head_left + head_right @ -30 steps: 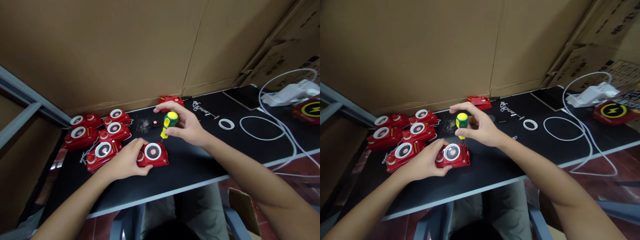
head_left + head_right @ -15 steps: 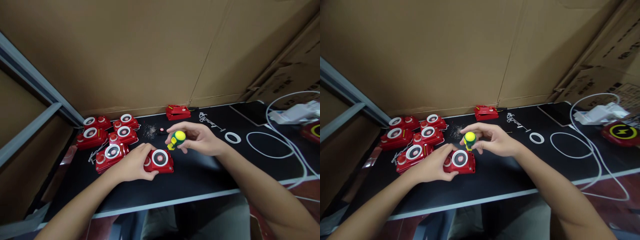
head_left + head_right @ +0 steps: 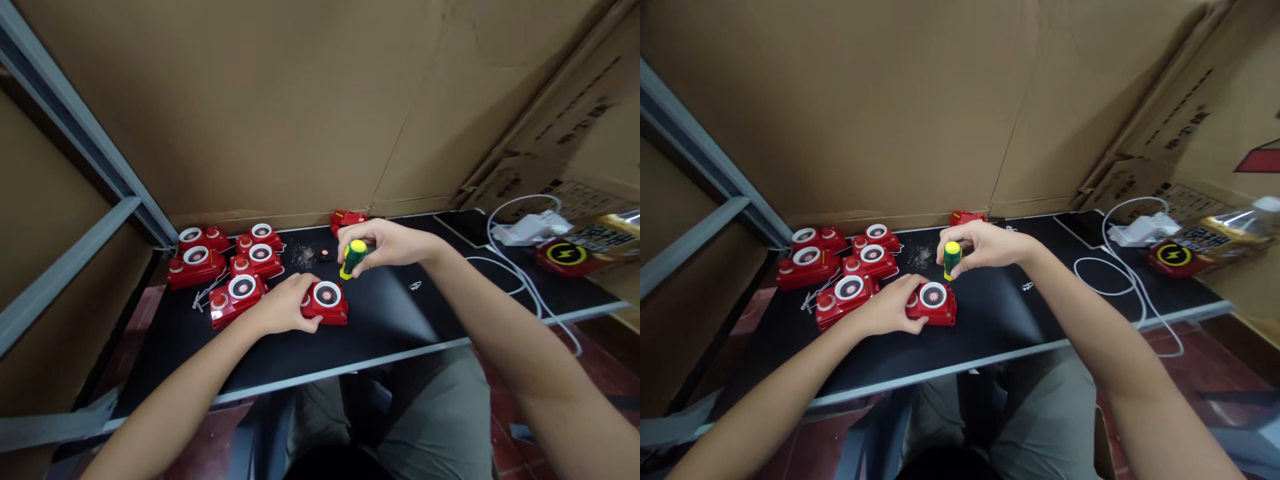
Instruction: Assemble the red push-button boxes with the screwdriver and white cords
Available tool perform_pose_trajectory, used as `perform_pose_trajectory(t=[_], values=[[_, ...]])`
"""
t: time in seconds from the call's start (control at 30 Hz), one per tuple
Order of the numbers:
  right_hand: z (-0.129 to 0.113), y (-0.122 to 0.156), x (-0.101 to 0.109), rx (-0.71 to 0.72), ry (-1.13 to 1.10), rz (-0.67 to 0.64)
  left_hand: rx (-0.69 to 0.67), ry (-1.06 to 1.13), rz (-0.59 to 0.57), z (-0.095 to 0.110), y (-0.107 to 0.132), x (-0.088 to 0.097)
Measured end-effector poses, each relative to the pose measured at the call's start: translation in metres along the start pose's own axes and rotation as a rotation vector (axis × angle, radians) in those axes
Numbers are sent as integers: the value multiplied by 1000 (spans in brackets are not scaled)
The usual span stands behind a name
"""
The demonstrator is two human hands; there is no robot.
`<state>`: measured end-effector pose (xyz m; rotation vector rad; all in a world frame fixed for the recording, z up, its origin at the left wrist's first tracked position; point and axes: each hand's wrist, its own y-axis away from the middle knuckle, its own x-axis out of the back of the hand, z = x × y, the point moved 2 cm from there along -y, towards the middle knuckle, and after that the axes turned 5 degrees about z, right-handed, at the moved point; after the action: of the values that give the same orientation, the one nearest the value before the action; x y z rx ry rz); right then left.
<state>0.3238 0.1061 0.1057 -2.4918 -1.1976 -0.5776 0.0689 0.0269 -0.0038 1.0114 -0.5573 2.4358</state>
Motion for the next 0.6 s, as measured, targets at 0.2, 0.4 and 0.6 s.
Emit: perform_pose_trajectory(t=[0.2,0.4,0.6], values=[[-15,1,-11,-116,88,43,-9,-5,20,-3,-3,-3],[-35,-2,-8,-174,276,-11,15,-17,10,-6,-6,-4],[-45,-7,-7,-138,383,-48,-19,-34,21,-5,-7,-2]])
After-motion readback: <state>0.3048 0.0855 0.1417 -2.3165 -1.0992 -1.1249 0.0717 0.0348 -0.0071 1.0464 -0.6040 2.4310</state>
